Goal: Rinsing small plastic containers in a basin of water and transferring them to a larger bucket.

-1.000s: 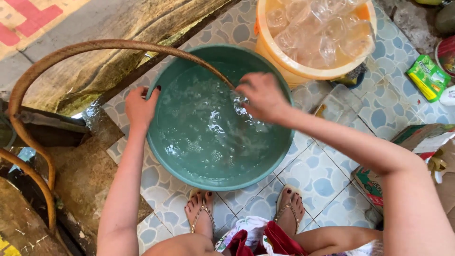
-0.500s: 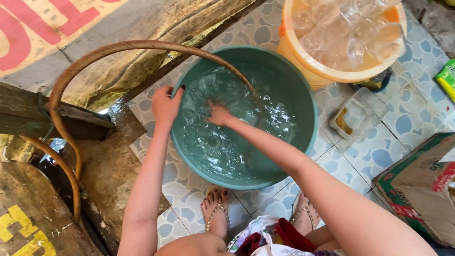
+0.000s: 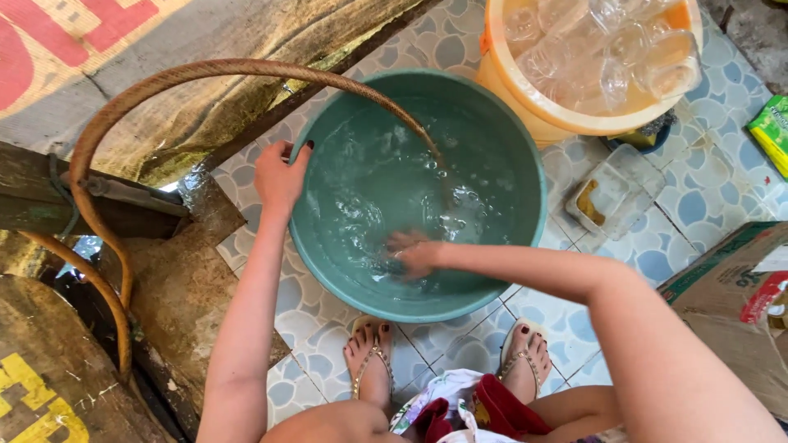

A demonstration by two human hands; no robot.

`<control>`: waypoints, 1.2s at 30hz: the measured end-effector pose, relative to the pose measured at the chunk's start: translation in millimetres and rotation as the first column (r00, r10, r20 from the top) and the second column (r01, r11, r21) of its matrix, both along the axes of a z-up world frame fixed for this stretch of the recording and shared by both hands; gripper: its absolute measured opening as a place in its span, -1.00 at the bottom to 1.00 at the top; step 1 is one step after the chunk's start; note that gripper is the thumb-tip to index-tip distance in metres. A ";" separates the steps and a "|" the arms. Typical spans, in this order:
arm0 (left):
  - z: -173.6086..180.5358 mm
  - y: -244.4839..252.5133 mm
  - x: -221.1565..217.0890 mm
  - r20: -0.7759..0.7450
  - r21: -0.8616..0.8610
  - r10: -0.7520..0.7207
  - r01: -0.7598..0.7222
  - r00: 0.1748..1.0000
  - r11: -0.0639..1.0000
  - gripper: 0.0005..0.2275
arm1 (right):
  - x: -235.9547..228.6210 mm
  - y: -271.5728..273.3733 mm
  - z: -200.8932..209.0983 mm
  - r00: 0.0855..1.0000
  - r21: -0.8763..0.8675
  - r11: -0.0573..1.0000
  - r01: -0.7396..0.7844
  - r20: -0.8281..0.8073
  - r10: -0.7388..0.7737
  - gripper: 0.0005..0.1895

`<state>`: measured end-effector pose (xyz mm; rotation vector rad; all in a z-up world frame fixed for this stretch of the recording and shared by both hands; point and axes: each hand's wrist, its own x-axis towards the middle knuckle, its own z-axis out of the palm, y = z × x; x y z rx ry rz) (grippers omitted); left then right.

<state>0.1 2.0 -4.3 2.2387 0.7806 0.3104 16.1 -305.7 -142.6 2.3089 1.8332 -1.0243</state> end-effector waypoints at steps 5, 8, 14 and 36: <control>-3.8 1.3 0.9 -0.007 0.017 -0.005 0.005 1.000 1.000 -0.64 | 60.6 -48.0 24.2 0.946 -0.098 0.977 -0.192 0.248 0.210 -0.39; -2.0 2.3 1.1 -0.002 0.015 -0.010 0.010 1.000 1.000 -0.65 | 130.9 -79.0 -90.3 0.982 -0.215 0.970 0.118 0.172 -0.081 -0.61; -5.8 3.8 2.0 -0.011 0.026 -0.002 0.002 1.000 1.000 -0.63 | 164.4 -60.2 0.2 0.839 -0.033 0.943 0.331 0.468 -0.278 -0.68; -10.5 1.7 7.3 -0.074 0.030 -0.006 0.008 0.997 1.000 -0.63 | 204.8 25.9 195.3 0.538 0.758 0.366 0.540 0.023 -0.843 -0.59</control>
